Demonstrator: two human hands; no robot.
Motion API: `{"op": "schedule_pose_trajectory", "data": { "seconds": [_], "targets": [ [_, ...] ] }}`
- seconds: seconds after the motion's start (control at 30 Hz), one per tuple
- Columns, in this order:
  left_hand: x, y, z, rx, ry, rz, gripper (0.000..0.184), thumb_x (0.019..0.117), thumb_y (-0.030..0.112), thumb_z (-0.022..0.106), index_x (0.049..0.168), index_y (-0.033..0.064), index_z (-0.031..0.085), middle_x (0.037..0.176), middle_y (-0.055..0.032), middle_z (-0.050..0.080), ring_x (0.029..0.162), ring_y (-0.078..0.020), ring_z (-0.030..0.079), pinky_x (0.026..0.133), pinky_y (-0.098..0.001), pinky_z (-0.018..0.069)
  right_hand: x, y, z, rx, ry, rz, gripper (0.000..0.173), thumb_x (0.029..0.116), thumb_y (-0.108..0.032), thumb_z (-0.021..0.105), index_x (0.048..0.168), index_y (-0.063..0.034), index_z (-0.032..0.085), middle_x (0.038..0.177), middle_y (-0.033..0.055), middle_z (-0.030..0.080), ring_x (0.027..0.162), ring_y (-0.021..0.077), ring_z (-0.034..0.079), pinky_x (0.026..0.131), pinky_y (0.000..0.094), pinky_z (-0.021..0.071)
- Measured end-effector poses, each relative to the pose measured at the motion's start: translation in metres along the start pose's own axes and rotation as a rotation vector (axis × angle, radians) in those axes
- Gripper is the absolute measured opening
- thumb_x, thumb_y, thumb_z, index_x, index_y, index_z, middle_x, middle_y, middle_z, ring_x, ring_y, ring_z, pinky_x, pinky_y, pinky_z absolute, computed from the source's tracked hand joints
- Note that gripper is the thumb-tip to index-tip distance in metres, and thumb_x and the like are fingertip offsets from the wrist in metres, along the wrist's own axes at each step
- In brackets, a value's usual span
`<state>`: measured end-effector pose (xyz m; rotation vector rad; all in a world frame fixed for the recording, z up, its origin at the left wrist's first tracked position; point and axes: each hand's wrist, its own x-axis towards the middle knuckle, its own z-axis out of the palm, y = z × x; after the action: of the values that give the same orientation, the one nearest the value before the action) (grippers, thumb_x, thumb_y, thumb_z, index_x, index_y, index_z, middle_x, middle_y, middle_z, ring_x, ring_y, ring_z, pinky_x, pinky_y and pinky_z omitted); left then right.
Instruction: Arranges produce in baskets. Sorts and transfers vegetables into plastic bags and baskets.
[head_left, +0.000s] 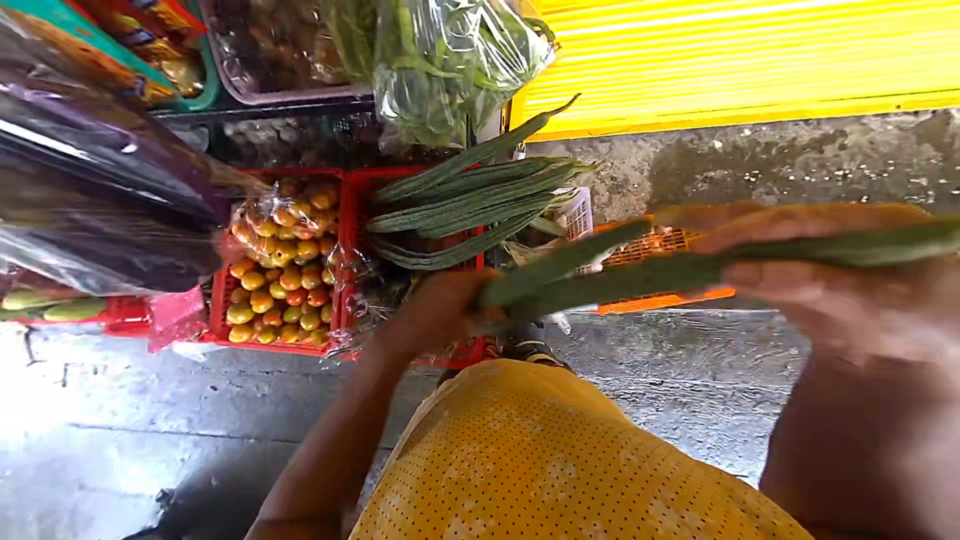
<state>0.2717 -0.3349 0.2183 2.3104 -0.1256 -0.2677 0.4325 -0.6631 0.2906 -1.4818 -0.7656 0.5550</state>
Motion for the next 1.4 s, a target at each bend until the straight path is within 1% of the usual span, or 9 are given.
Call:
{"op": "schedule_pose_trajectory", "data": {
  "seconds": [0.07,0.2,0.47,0.73,0.87,1.03,1.13,1.27,1.4],
  "targets": [
    [-0.014,-0.012,-0.044,0.149,0.108,-0.197,0.049,0.0929,0.029,0.076,0.133,0.0044,0.062,0.105,-0.019,0.072,0.093,-0.0355,0.071,0.084,-0.0594,0.057,0.018,0.009,0.017,0.15,0.143,0.055,0.024,0.0909,-0.03,0.074,0.106,-0.0112,0.074,0.116,0.0105,0.074,0.097,0.0282,0.075,0.073,0.0431,0.0669],
    [-0.019,-0.048,-0.1,0.27,0.278,-0.431,0.058,0.0961,0.03,0.072,0.14,-0.0028,0.053,0.119,-0.0322,0.065,0.111,-0.0506,0.064,0.096,-0.07,0.0475,0.057,0.059,0.061,0.356,0.405,0.161,0.016,0.095,-0.014,0.056,0.1,-0.0076,0.07,0.108,0.0112,0.075,0.096,0.0274,0.074,0.08,0.0476,0.0646],
    [0.002,-0.103,-0.117,0.298,0.446,-0.504,0.057,0.0961,0.025,0.072,0.138,-0.0081,0.051,0.128,-0.0345,0.059,0.122,-0.0498,0.058,0.106,-0.064,0.0428,0.095,0.158,0.125,0.583,0.578,0.38,0.022,0.0978,-0.012,0.057,0.114,0.0008,0.065,0.112,0.0155,0.071,0.094,0.0276,0.072,0.081,0.0453,0.0632],
    [0.036,-0.135,-0.086,0.242,0.338,-0.401,0.06,0.0972,0.027,0.069,0.141,-0.0066,0.047,0.134,-0.0344,0.056,0.127,-0.0492,0.054,0.108,-0.0626,0.0417,0.101,0.203,0.16,0.784,0.6,0.474,0.022,0.1001,-0.008,0.06,0.12,0.0015,0.061,0.113,0.0151,0.068,0.097,0.0267,0.07,0.085,0.0454,0.0619],
    [0.053,-0.162,-0.057,0.339,0.197,-0.24,0.048,0.0905,0.011,0.068,0.134,-0.0062,0.054,0.136,-0.0312,0.055,0.133,-0.0495,0.048,0.112,-0.0653,0.0343,0.104,0.188,0.147,0.565,0.464,0.674,0.035,0.1012,-0.018,0.065,0.13,0.0007,0.055,0.109,0.017,0.07,0.091,0.0276,0.074,0.08,0.0439,0.0641],
    [0.08,-0.183,-0.033,0.41,0.142,-0.261,0.045,0.0907,0.01,0.064,0.133,-0.0039,0.056,0.135,-0.0284,0.057,0.132,-0.0474,0.049,0.114,-0.0651,0.0306,0.105,0.175,0.127,0.19,0.195,0.774,0.043,0.1057,-0.019,0.056,0.143,-0.0038,0.042,0.121,0.0211,0.066,0.09,0.0313,0.074,0.07,0.0455,0.0629],
    [0.096,-0.191,-0.028,0.423,0.155,-0.332,0.048,0.0924,0.01,0.059,0.139,-0.0002,0.053,0.141,-0.0271,0.054,0.137,-0.0462,0.044,0.115,-0.0664,0.0247,0.099,0.188,0.109,0.012,0.021,0.825,0.031,0.1071,-0.02,0.054,0.132,-0.0013,0.055,0.111,0.0183,0.07,0.081,0.0272,0.074,0.067,0.0423,0.063],
    [0.103,-0.193,-0.012,0.413,0.207,-0.358,0.05,0.1004,0.018,0.053,0.148,0.006,0.048,0.149,-0.0249,0.049,0.141,-0.0463,0.041,0.117,-0.0676,0.0221,0.058,0.235,0.065,0.015,0.191,0.9,0.031,0.1077,-0.021,0.05,0.13,-0.001,0.06,0.112,0.0186,0.071,0.087,0.0265,0.074,0.073,0.0431,0.0624],
    [0.077,-0.148,0.02,0.371,0.424,-0.269,0.059,0.1024,0.029,0.051,0.155,0.0057,0.039,0.158,-0.0261,0.037,0.149,-0.045,0.03,0.121,-0.0633,0.0204,0.013,0.315,0.04,-0.16,0.38,1.049,0.031,0.1022,-0.015,0.055,0.129,0.0,0.062,0.123,0.0218,0.067,0.103,0.0328,0.07,0.089,0.0523,0.0584]
  ]
}}
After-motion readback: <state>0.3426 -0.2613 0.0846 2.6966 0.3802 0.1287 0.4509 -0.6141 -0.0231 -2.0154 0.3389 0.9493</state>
